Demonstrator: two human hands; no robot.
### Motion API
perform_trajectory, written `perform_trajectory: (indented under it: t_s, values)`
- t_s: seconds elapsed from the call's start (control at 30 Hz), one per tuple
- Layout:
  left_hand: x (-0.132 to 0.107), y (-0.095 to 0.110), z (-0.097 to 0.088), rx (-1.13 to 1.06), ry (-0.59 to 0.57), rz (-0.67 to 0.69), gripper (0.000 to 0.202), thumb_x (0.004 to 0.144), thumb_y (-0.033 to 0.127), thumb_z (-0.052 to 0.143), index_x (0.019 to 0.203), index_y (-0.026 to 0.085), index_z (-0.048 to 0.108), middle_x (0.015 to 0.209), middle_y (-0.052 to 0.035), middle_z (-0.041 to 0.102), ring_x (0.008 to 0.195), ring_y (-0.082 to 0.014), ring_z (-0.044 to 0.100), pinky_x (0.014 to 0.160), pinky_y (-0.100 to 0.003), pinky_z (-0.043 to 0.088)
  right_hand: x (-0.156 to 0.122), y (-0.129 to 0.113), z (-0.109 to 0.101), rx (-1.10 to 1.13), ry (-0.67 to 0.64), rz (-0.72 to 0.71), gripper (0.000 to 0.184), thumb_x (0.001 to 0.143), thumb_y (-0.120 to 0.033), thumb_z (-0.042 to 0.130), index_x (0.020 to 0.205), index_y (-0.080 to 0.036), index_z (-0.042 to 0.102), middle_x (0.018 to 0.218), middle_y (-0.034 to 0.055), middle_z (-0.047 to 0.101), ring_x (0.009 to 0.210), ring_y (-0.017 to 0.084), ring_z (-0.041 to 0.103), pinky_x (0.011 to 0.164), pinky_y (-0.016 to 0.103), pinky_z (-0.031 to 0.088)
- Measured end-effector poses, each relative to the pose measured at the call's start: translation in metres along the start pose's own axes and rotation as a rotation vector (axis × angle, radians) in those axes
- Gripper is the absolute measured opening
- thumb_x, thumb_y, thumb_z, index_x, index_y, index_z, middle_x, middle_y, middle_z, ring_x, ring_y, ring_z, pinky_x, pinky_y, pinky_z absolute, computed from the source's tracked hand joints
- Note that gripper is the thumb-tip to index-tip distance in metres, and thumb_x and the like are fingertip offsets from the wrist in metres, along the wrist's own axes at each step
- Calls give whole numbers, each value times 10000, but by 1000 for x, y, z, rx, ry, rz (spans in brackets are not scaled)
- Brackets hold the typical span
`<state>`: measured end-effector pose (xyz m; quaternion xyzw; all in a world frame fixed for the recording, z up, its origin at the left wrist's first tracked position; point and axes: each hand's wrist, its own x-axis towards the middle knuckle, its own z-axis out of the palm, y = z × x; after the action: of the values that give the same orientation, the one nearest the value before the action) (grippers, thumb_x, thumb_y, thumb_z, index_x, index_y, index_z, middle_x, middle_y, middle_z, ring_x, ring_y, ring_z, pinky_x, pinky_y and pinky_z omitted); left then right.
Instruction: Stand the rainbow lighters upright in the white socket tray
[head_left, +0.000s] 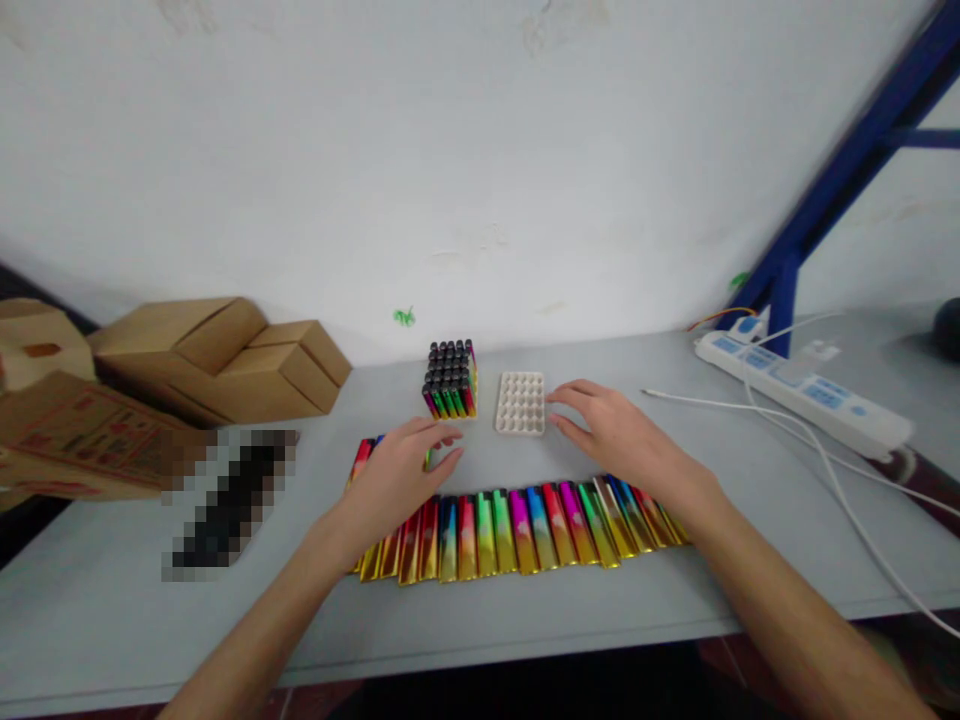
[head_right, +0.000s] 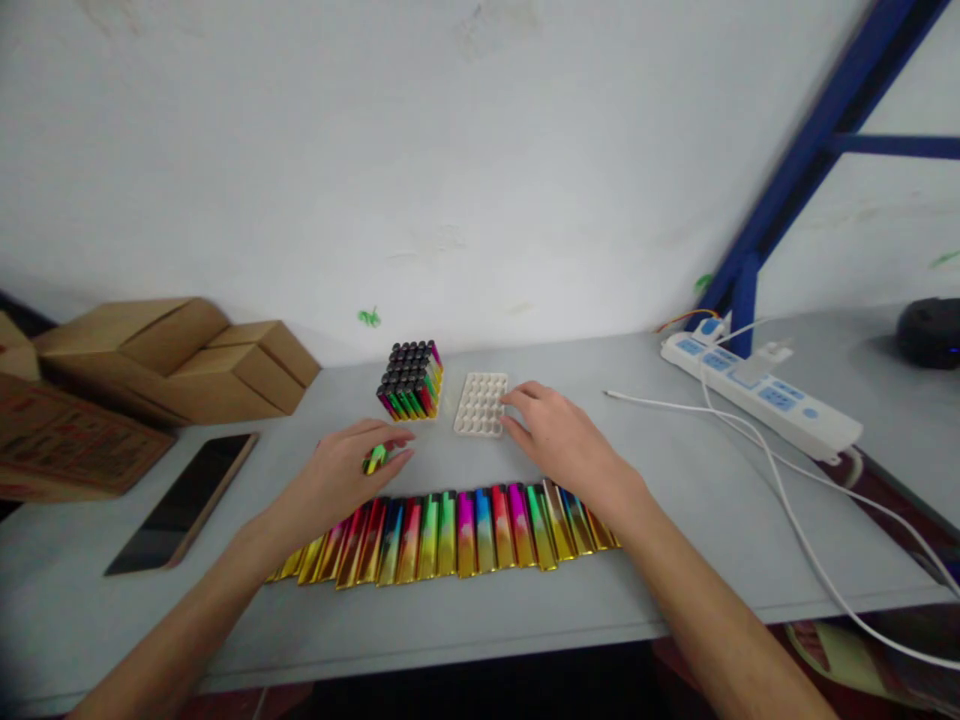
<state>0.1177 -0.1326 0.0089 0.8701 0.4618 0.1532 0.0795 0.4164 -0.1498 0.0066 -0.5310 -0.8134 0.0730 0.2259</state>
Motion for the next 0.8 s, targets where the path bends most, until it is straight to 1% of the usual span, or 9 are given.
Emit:
perform_trajectory:
  t_s: [0.1, 0.17, 0.23, 0.33, 0.43, 0.5, 0.63, 0.73, 0.8]
  values:
    - [3, 13, 2, 63, -24, 86, 308, 979, 357, 561, 1155, 180, 741, 1189, -114, 749, 1113, -292, 698, 1028, -449, 547, 2, 14, -12, -7, 72, 19, 286, 1020, -257, 552, 1217, -138, 723, 1205, 150, 739, 1093, 289, 711, 1032, 469, 528]
    - [1, 11, -1, 120, -16, 71, 287, 974, 327, 557, 1136, 180, 743, 1175, -117, 747, 1103, -303, 695, 1009, -460, 552, 4, 19, -15, -4, 78, 9, 288, 1020, -262, 548, 1210, -142, 728, 1193, 146, 746, 1092, 288, 712, 1034, 477, 527]
    - [-4, 0, -5, 167, 16, -10, 279, 978, 321, 527, 1092, 188, 745, 1116, -113, 749, 1056, -307, 698, 969, -465, 561, 4, 19, -14, 11, 50, -41, 309, 1028, -272, 537, 1250, -150, 713, 1242, 142, 732, 1138, 280, 699, 1067, 478, 512]
    - [-17, -25, -11, 201, 64, -138, 326, 983, 405, 504, 1054, 197, 745, 1038, -111, 743, 996, -308, 702, 941, -461, 559, 2, 14, -1, 22, -42, -137, 384, 1039, -305, 530, 1371, -152, 648, 1416, 154, 646, 1296, 270, 625, 1153, 462, 455]
    - [-30, -44, -13, 222, 79, -210, 407, 989, 489, 477, 1070, 191, 742, 1061, -124, 724, 1028, -313, 689, 976, -457, 536, -2, 8, 13, 10, -148, -167, 428, 1032, -303, 546, 1418, -132, 617, 1510, 181, 568, 1395, 282, 551, 1186, 467, 428]
    - [-36, -49, -14, 263, 90, -277, 486, 989, 552, 450, 1106, 175, 734, 1092, -144, 706, 1067, -333, 673, 992, -467, 523, -4, 5, 19, 2, -185, -174, 407, 1029, -277, 543, 1394, -124, 637, 1504, 187, 573, 1396, 285, 553, 1183, 472, 435]
    - [-38, -43, -15, 388, 81, -434, 653, 962, 646, 431, 1292, 132, 661, 1113, -203, 673, 1057, -382, 671, 902, -493, 545, -5, 0, 16, -16, -216, -206, 337, 1049, -255, 493, 1265, -143, 726, 1390, 165, 668, 1326, 286, 613, 1142, 474, 478]
    - [-35, -35, -14, 477, 29, -498, 695, 944, 694, 415, 1359, 177, 625, 1071, -208, 667, 981, -403, 686, 785, -493, 553, -7, -3, 9, 2, -218, -217, 305, 1046, -260, 511, 1175, -172, 772, 1341, 144, 698, 1267, 280, 653, 1122, 463, 496]
    - [-33, -33, -14, 500, 9, -515, 704, 942, 704, 404, 1383, 198, 615, 1038, -203, 662, 916, -398, 694, 745, -490, 549, -7, -2, 4, 26, -198, -209, 298, 1041, -275, 531, 1199, -181, 765, 1354, 141, 690, 1261, 281, 656, 1127, 464, 492]
